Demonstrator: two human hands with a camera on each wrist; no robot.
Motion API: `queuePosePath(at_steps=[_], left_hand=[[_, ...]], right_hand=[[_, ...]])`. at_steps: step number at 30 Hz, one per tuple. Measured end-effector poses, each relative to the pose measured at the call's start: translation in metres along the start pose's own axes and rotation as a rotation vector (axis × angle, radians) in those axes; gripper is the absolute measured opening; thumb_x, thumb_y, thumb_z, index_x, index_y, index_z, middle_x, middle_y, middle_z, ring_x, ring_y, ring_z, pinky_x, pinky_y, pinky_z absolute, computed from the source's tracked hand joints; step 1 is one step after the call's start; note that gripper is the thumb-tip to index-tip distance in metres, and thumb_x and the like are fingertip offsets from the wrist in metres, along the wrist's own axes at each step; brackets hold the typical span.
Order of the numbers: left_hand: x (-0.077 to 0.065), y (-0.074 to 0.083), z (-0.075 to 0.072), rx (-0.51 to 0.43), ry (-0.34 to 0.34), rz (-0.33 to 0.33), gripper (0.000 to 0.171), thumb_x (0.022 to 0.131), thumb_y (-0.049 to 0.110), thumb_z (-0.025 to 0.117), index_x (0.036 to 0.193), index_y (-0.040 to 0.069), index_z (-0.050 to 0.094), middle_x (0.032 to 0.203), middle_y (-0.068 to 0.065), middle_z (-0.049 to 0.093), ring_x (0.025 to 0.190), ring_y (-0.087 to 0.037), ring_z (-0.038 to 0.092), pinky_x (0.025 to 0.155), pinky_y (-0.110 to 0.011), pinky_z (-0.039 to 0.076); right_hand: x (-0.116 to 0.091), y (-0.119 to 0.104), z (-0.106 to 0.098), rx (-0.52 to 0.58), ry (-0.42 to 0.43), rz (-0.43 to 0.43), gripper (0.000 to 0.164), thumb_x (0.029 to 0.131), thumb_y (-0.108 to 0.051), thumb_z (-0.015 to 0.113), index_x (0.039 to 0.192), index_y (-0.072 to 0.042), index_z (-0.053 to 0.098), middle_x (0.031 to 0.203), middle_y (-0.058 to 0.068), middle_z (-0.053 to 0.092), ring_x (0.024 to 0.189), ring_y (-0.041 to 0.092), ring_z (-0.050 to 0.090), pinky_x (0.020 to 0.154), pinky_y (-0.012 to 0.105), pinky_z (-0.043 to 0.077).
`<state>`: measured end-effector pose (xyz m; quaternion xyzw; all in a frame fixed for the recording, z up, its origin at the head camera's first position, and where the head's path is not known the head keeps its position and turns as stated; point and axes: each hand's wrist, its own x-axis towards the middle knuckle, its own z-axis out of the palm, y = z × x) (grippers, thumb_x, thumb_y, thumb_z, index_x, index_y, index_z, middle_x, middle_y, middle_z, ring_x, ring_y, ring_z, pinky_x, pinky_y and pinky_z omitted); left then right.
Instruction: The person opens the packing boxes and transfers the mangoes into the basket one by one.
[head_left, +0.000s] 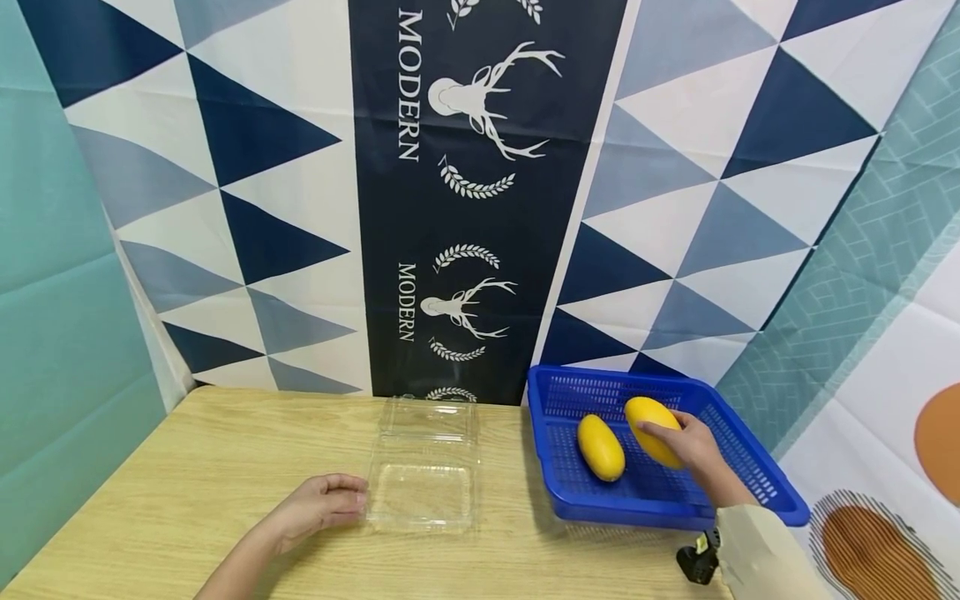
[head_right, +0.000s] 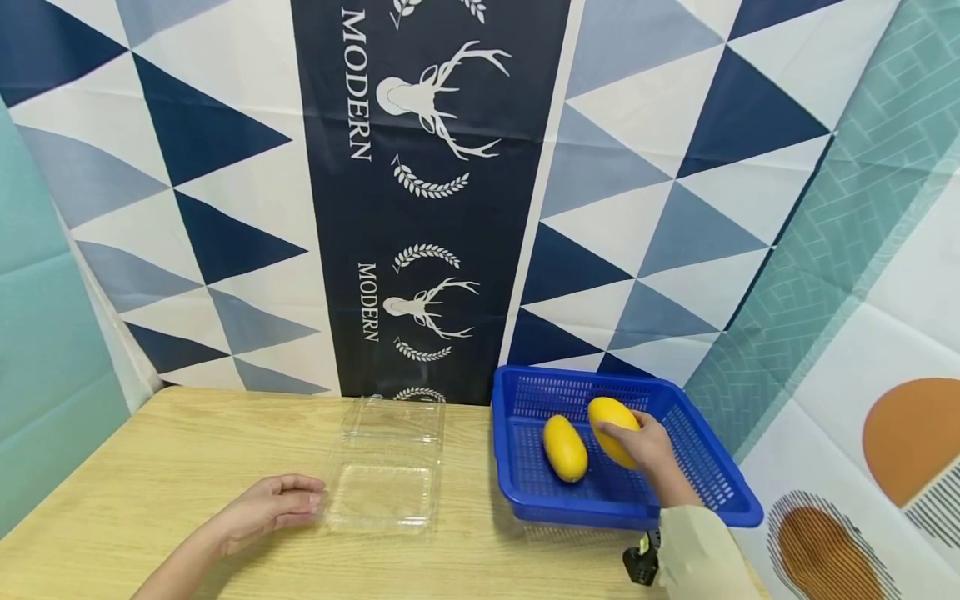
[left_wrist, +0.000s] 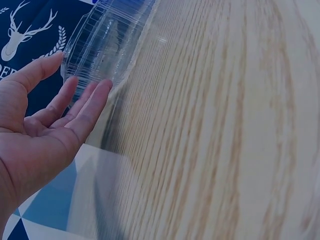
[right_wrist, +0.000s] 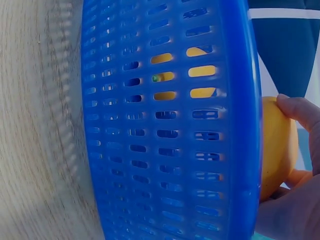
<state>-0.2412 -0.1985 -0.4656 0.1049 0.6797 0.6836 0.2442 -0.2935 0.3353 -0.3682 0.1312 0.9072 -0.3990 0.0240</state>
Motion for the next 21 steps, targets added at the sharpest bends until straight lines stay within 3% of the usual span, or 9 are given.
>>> queuePosePath(at_steps=[21], left_hand=[[0.0,0.0,0.001,-0.003,0.002,-0.01,0.061,0.093,0.02,0.059,0.131,-0.019,0.032,0.126,-0.024,0.048,0.108,-0.023,0.059,0.094,-0.036,0.05]], right_hand=[[0.005,0.014,0.001,-0.015,0.028,0.071,0.091,0.084,-0.054,0.058,0.135,0.017,0.029,0.12,0.034,0.045,0.095,0.035,0.053,0.071,0.036,0.051]])
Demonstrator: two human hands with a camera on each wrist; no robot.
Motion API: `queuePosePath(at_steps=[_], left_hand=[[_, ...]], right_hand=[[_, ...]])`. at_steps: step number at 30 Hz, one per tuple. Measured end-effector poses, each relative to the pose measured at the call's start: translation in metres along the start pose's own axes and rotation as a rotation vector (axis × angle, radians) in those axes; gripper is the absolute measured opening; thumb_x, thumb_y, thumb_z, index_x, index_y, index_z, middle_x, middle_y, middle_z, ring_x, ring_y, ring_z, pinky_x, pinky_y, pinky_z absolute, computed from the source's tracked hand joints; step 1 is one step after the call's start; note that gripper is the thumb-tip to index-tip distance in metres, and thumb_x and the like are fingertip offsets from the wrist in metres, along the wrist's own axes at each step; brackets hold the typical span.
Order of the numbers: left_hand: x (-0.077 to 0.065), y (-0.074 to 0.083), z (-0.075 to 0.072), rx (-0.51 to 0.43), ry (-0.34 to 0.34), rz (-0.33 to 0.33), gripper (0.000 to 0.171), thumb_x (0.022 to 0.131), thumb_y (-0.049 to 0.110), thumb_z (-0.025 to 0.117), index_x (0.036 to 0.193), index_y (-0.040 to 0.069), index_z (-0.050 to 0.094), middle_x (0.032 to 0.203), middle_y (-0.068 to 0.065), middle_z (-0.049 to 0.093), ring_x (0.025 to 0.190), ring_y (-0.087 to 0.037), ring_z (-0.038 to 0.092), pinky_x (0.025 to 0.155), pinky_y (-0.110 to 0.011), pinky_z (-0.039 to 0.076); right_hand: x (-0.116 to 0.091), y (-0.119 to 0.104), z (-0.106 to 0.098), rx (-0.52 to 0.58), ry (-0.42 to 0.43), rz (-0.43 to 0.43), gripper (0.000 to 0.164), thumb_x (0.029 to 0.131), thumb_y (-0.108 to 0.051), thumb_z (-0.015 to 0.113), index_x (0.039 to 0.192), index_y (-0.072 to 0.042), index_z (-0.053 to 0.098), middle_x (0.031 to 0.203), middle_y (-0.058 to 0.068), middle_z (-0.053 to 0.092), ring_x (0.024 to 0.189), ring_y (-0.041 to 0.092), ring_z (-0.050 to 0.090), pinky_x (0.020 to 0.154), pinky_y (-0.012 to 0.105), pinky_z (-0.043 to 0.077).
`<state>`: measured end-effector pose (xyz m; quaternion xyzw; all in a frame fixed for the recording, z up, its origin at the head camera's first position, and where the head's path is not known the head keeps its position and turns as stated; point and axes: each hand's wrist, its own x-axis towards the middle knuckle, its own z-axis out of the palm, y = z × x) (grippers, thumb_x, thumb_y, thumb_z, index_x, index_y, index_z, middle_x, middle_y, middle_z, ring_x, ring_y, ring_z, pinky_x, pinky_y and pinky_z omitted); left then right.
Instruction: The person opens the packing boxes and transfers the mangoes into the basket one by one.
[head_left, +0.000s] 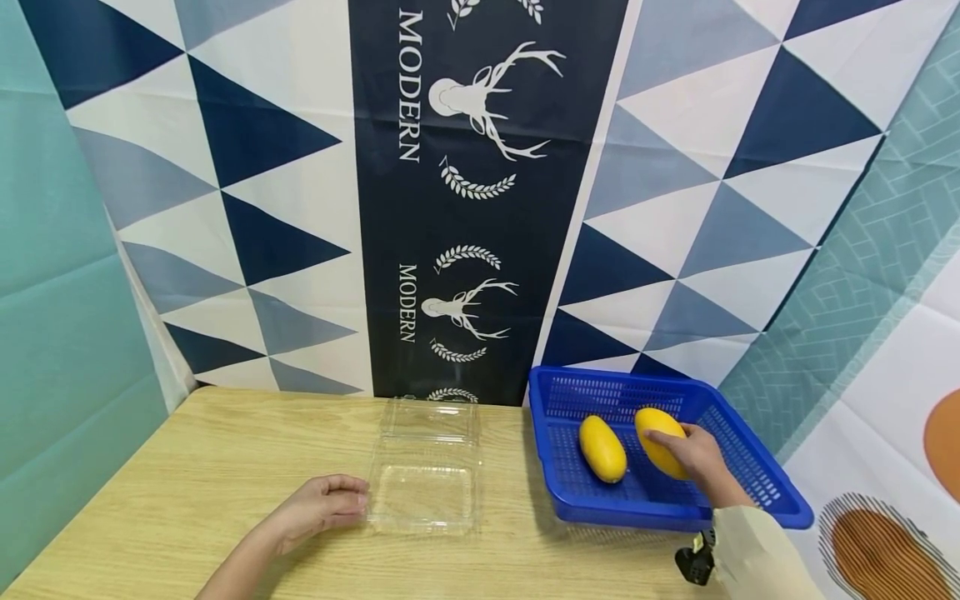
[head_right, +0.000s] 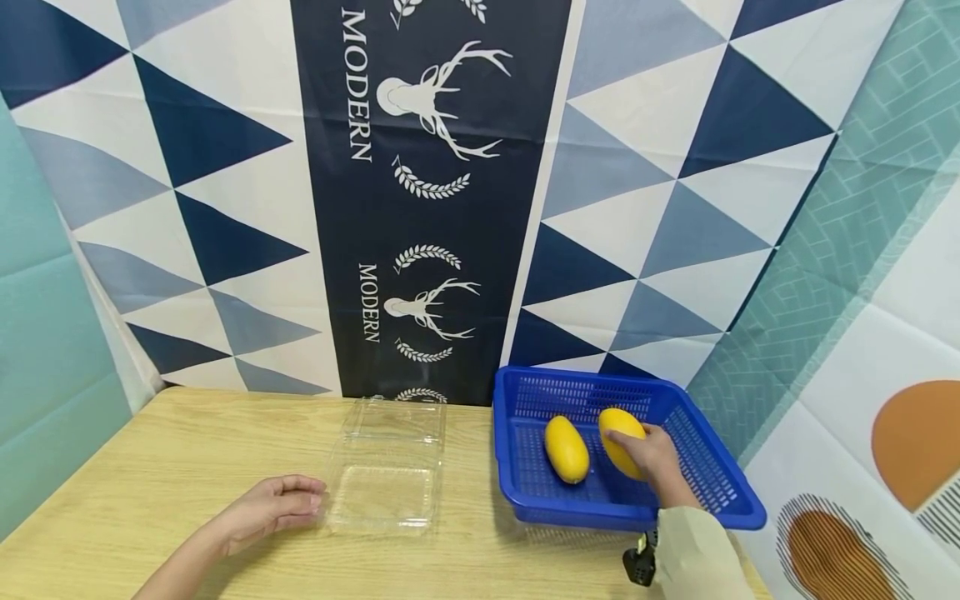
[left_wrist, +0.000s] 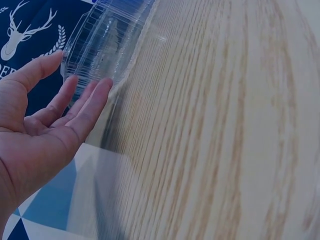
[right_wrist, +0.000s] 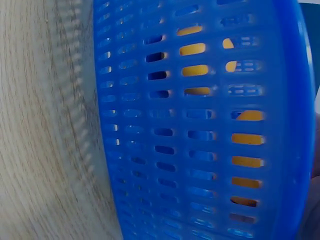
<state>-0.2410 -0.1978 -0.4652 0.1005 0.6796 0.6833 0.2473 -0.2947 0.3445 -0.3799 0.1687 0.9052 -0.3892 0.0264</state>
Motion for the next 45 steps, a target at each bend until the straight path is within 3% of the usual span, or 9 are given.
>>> queuePosePath(at_steps=[12,23,28,45], left_hand=[[0.0,0.0,-0.002,0.002,0.001,0.006,0.062,0.093,0.022,0.059,0.131,-0.018,0.032,0.128,-0.025,0.047,0.111,-0.024,0.058,0.095,-0.036,0.05],[-0.001,0.0,-0.002,-0.01,0.014,0.005,0.063,0.092,0.022,0.06,0.131,-0.018,0.032,0.125,-0.023,0.049,0.108,-0.023,0.059,0.095,-0.035,0.05],[-0.001,0.0,-0.001,-0.018,0.001,0.011,0.062,0.092,0.021,0.059,0.131,-0.019,0.032,0.125,-0.023,0.05,0.107,-0.022,0.06,0.094,-0.035,0.05],[-0.001,-0.001,0.001,-0.02,-0.004,0.017,0.06,0.093,0.021,0.058,0.131,-0.018,0.033,0.125,-0.022,0.05,0.107,-0.021,0.059,0.094,-0.034,0.051]], right_hand=[[0.005,0.007,0.005,0.014,-0.004,0.019,0.09,0.083,-0.054,0.058,0.131,0.018,0.032,0.108,0.031,0.05,0.085,0.029,0.055,0.063,0.031,0.05],[0.007,0.007,0.003,-0.013,-0.004,0.052,0.094,0.083,-0.056,0.057,0.132,0.019,0.027,0.112,0.033,0.047,0.09,0.034,0.052,0.068,0.034,0.05],[0.011,0.007,0.005,-0.022,-0.01,0.06,0.095,0.083,-0.055,0.058,0.133,0.019,0.026,0.117,0.035,0.044,0.096,0.038,0.05,0.076,0.041,0.05],[0.018,0.01,0.011,-0.179,0.004,0.025,0.086,0.084,-0.047,0.059,0.127,0.022,0.032,0.115,0.039,0.044,0.095,0.042,0.049,0.082,0.048,0.047]])
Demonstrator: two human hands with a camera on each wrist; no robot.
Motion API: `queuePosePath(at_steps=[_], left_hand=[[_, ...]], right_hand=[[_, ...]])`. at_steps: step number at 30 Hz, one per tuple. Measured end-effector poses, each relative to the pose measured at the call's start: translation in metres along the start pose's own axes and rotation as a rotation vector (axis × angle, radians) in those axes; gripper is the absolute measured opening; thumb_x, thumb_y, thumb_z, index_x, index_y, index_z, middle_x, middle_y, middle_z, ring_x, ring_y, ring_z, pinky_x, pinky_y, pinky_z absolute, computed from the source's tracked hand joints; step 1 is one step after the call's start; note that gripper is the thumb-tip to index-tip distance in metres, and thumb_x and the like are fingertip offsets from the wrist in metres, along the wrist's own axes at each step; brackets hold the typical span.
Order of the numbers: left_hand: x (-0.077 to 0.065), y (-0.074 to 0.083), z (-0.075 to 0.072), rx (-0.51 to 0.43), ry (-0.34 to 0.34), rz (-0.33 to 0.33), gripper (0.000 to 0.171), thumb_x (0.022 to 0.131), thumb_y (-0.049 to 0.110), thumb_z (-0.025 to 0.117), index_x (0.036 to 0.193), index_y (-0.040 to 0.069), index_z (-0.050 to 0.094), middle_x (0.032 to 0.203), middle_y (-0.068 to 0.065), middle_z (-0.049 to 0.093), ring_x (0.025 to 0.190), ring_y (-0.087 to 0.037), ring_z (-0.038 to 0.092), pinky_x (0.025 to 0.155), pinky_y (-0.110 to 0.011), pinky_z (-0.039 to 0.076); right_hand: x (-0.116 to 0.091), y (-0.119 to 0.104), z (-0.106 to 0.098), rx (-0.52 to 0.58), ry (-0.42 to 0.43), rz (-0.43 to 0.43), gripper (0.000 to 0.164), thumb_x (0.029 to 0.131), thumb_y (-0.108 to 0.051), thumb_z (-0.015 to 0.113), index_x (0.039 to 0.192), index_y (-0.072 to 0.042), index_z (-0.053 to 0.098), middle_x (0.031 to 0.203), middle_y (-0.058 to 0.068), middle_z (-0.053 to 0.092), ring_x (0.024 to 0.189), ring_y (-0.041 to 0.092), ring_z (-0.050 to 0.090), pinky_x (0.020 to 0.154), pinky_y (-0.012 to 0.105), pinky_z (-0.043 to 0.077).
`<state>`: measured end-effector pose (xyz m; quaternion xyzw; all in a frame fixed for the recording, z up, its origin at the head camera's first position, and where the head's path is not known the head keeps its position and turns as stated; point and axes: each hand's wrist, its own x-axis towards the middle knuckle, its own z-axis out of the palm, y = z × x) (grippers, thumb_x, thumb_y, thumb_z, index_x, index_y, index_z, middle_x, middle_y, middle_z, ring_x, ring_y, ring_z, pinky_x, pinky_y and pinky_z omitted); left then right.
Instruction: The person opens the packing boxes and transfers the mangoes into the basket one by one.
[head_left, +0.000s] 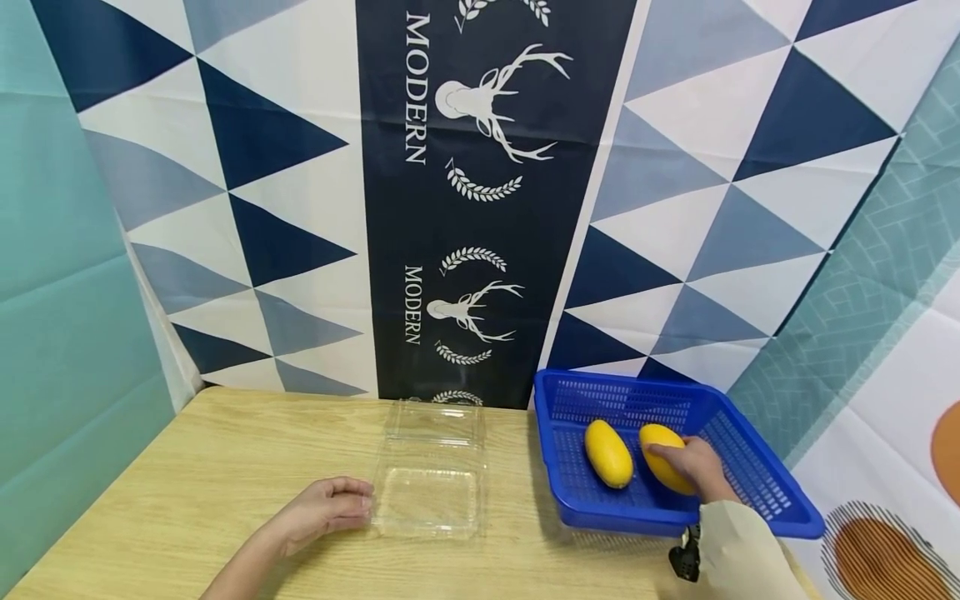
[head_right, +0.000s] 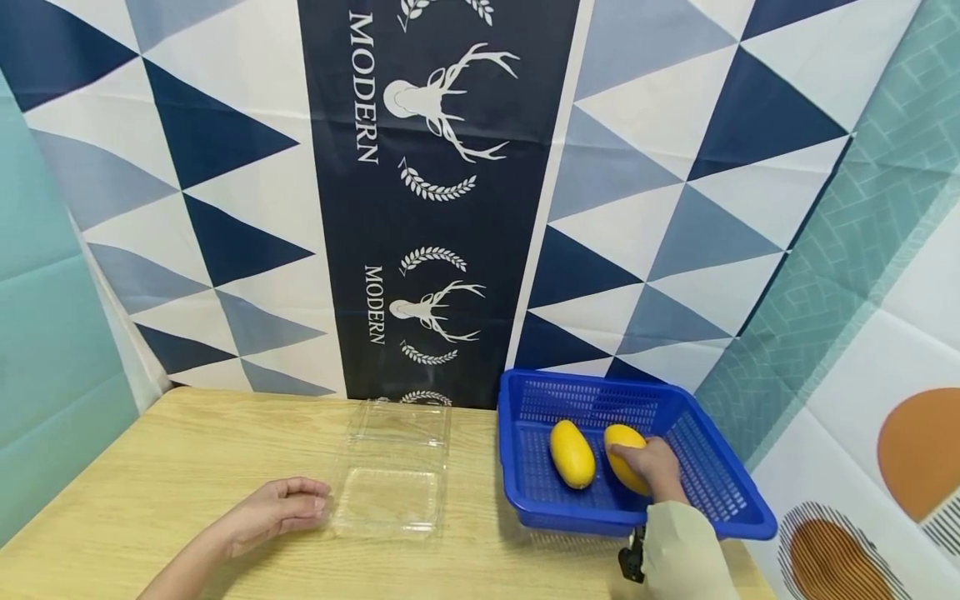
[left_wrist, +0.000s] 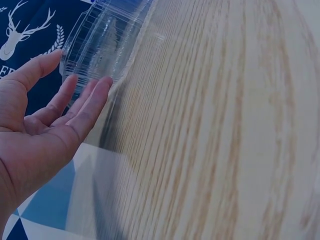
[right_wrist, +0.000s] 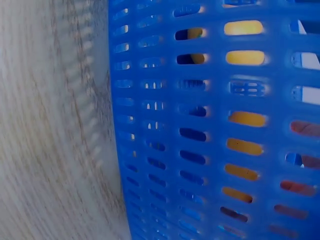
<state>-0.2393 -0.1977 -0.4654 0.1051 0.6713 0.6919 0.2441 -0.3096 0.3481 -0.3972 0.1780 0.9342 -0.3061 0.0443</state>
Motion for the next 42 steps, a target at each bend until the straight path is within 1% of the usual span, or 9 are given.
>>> queuePosePath(at_steps=[7,10,15,18,23,28,35,39,42], left_hand=[[0.0,-0.0003,0.0011,-0.003,-0.015,0.006,0.06,0.093,0.021,0.058,0.131,-0.018,0.032,0.125,-0.022,0.049,0.108,-0.022,0.059,0.094,-0.034,0.05],[0.001,-0.0018,0.0011,-0.008,-0.015,0.002,0.06,0.093,0.021,0.058,0.131,-0.018,0.032,0.125,-0.021,0.049,0.107,-0.021,0.059,0.094,-0.034,0.05],[0.0024,-0.0036,0.0017,-0.011,-0.014,0.004,0.057,0.093,0.02,0.057,0.13,-0.017,0.034,0.123,-0.02,0.051,0.106,-0.021,0.059,0.094,-0.036,0.05],[0.0027,-0.0046,0.0023,-0.014,-0.01,0.008,0.056,0.094,0.019,0.056,0.13,-0.018,0.035,0.122,-0.02,0.052,0.106,-0.02,0.059,0.094,-0.037,0.05],[0.0024,-0.0059,0.0022,-0.02,-0.008,0.012,0.055,0.094,0.019,0.056,0.129,-0.018,0.035,0.121,-0.018,0.053,0.105,-0.019,0.06,0.094,-0.036,0.05],[0.0015,-0.0052,0.0013,-0.016,-0.007,0.009,0.056,0.093,0.02,0.057,0.13,-0.017,0.035,0.123,-0.019,0.052,0.106,-0.019,0.059,0.094,-0.035,0.05],[0.0018,-0.0043,0.0018,-0.031,0.009,-0.004,0.055,0.093,0.02,0.057,0.13,-0.016,0.037,0.119,-0.015,0.055,0.103,-0.018,0.06,0.093,-0.036,0.051],[0.0012,-0.0047,0.0016,-0.033,0.008,-0.002,0.054,0.093,0.02,0.057,0.129,-0.016,0.037,0.118,-0.015,0.055,0.102,-0.018,0.061,0.093,-0.035,0.051],[0.0013,-0.0054,0.0009,-0.033,0.009,-0.003,0.055,0.093,0.02,0.058,0.129,-0.016,0.037,0.118,-0.015,0.055,0.103,-0.018,0.061,0.093,-0.035,0.051]], right_hand=[[0.0021,-0.0007,0.0016,-0.014,0.016,0.001,0.083,0.084,-0.044,0.06,0.124,0.024,0.034,0.111,0.038,0.046,0.092,0.041,0.05,0.077,0.045,0.048],[0.003,-0.0005,0.0022,-0.028,0.022,0.008,0.081,0.084,-0.041,0.06,0.124,0.024,0.034,0.112,0.039,0.046,0.092,0.041,0.05,0.077,0.046,0.048],[0.0036,0.0009,0.0027,-0.057,0.002,0.01,0.08,0.085,-0.04,0.06,0.123,0.025,0.032,0.111,0.04,0.046,0.092,0.042,0.05,0.08,0.047,0.048],[0.002,0.0008,0.0027,-0.059,-0.014,0.002,0.08,0.084,-0.04,0.061,0.121,0.025,0.033,0.106,0.038,0.047,0.089,0.041,0.05,0.077,0.046,0.049],[0.0012,-0.0012,0.0037,-0.061,-0.015,0.0,0.077,0.084,-0.038,0.062,0.119,0.025,0.034,0.102,0.036,0.048,0.087,0.039,0.049,0.075,0.045,0.048],[0.0024,-0.0016,0.0053,-0.074,-0.027,-0.003,0.08,0.083,-0.038,0.063,0.121,0.025,0.032,0.108,0.038,0.046,0.09,0.041,0.049,0.08,0.048,0.048],[0.0041,0.0016,0.005,-0.115,-0.072,-0.059,0.082,0.082,-0.039,0.062,0.122,0.026,0.031,0.111,0.041,0.046,0.093,0.044,0.05,0.082,0.051,0.048],[0.006,0.0023,0.0067,-0.132,-0.1,-0.051,0.09,0.084,-0.043,0.06,0.128,0.026,0.024,0.121,0.045,0.037,0.102,0.05,0.046,0.091,0.056,0.044],[0.0075,0.0007,0.0074,-0.147,-0.117,-0.04,0.094,0.085,-0.044,0.057,0.131,0.028,0.017,0.128,0.047,0.03,0.109,0.053,0.042,0.097,0.058,0.04]])
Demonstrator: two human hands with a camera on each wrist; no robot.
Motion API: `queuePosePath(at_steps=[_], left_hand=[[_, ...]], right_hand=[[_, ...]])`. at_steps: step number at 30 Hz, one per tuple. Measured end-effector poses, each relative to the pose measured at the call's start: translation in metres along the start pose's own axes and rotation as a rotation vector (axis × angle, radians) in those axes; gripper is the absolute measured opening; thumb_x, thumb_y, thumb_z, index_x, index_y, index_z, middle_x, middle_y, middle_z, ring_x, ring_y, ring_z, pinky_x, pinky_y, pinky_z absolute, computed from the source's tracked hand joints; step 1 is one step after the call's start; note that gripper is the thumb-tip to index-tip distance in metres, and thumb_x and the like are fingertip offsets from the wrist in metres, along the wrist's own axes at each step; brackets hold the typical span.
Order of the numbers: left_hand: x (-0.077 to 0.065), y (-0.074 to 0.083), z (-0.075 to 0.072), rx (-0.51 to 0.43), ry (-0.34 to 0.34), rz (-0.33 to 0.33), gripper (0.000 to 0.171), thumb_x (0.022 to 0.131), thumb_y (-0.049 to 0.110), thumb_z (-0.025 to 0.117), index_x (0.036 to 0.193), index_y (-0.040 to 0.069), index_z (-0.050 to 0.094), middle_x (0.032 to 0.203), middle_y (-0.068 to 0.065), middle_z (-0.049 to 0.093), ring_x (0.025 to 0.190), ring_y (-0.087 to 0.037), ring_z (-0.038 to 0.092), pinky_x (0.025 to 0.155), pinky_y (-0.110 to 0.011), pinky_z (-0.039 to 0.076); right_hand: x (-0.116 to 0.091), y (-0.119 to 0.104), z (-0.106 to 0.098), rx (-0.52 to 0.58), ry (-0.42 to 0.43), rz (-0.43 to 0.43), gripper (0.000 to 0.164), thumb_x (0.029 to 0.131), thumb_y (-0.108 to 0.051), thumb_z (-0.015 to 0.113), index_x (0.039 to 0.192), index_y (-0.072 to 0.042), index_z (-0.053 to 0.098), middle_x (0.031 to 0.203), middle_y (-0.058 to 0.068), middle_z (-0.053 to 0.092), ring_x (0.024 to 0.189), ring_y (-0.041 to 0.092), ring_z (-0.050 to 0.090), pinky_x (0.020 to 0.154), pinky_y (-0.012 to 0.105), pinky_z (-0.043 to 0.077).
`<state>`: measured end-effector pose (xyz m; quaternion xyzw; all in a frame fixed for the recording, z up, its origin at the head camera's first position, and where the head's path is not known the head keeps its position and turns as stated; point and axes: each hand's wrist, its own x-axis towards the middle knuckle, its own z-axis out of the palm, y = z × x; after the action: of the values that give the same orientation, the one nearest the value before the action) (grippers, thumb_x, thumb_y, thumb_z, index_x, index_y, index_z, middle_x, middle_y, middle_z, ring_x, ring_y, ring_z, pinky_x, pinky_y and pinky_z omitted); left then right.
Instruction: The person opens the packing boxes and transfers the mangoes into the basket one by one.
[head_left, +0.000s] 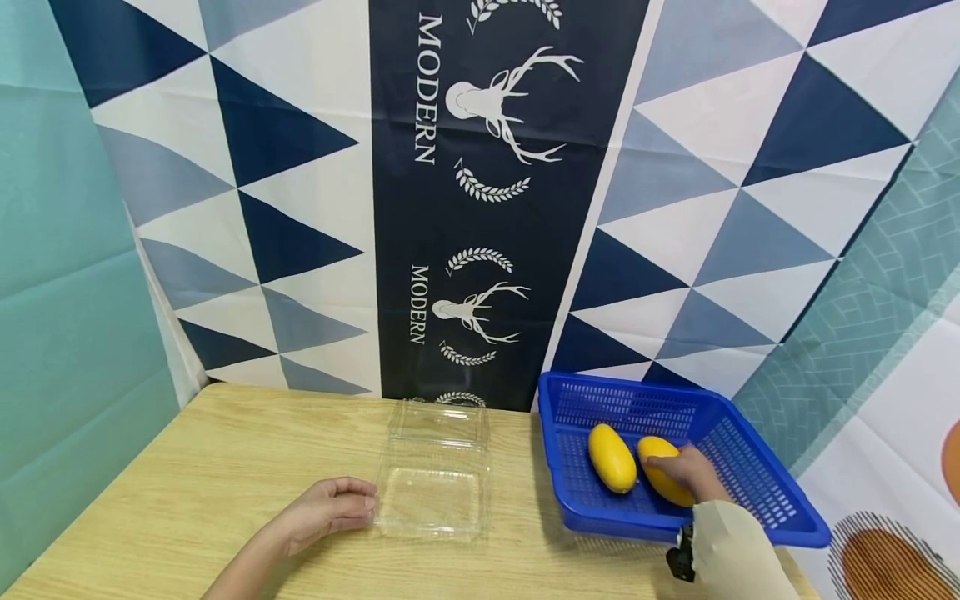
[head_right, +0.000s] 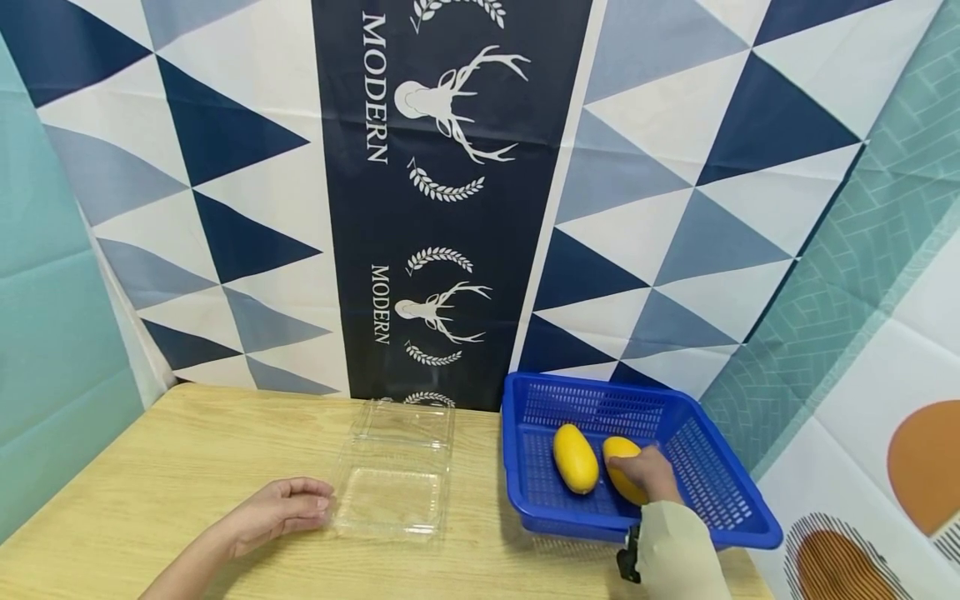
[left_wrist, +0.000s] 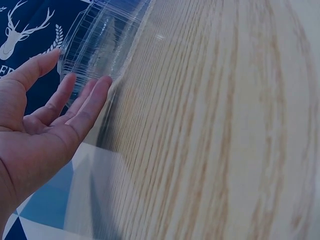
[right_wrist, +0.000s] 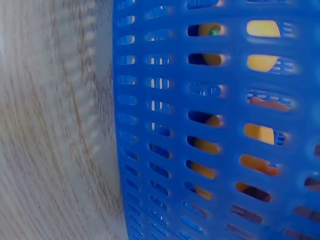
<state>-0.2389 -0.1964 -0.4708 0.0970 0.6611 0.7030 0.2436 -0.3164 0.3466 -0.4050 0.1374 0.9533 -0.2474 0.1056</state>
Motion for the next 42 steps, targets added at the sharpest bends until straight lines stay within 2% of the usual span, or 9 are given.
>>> queuePosePath(at_steps=[5,13,19,33,42], left_hand=[[-0.0001,-0.0002,-0.0005,0.007,0.001,-0.006,0.057,0.092,0.021,0.058,0.13,-0.016,0.036,0.12,-0.017,0.054,0.104,-0.019,0.06,0.093,-0.034,0.051],[-0.0009,0.001,0.0004,0.012,0.008,-0.006,0.058,0.092,0.022,0.059,0.13,-0.016,0.036,0.121,-0.017,0.054,0.103,-0.018,0.061,0.094,-0.035,0.051],[-0.0011,0.0018,0.0005,0.01,0.007,-0.008,0.057,0.092,0.021,0.058,0.13,-0.016,0.036,0.12,-0.017,0.054,0.102,-0.017,0.06,0.094,-0.036,0.05],[-0.0006,0.0021,-0.0001,0.013,0.004,-0.006,0.057,0.093,0.02,0.058,0.13,-0.016,0.036,0.123,-0.019,0.052,0.106,-0.02,0.06,0.094,-0.037,0.05],[-0.0005,0.0023,-0.0007,0.012,0.004,-0.006,0.057,0.092,0.02,0.059,0.13,-0.016,0.036,0.123,-0.019,0.052,0.105,-0.019,0.06,0.094,-0.035,0.051]], right_hand=[[-0.0018,-0.0015,-0.0005,-0.003,-0.005,0.0,0.092,0.086,-0.042,0.056,0.131,0.028,0.016,0.129,0.047,0.028,0.111,0.053,0.041,0.098,0.059,0.038],[-0.0054,-0.0015,-0.0034,0.055,-0.014,-0.009,0.09,0.081,-0.034,0.066,0.131,0.024,0.019,0.122,0.044,0.036,0.103,0.049,0.045,0.093,0.059,0.042],[-0.0025,0.0006,-0.0015,0.091,0.001,-0.021,0.087,0.078,-0.027,0.069,0.132,0.022,0.021,0.12,0.043,0.038,0.102,0.048,0.046,0.09,0.057,0.043],[0.0021,0.0041,0.0003,0.143,0.001,0.004,0.09,0.078,-0.027,0.071,0.134,0.019,0.018,0.121,0.041,0.038,0.103,0.048,0.044,0.089,0.059,0.043],[-0.0025,0.0077,-0.0016,0.152,-0.019,-0.021,0.094,0.08,-0.028,0.07,0.137,0.02,0.013,0.129,0.044,0.028,0.111,0.053,0.039,0.096,0.062,0.038]])
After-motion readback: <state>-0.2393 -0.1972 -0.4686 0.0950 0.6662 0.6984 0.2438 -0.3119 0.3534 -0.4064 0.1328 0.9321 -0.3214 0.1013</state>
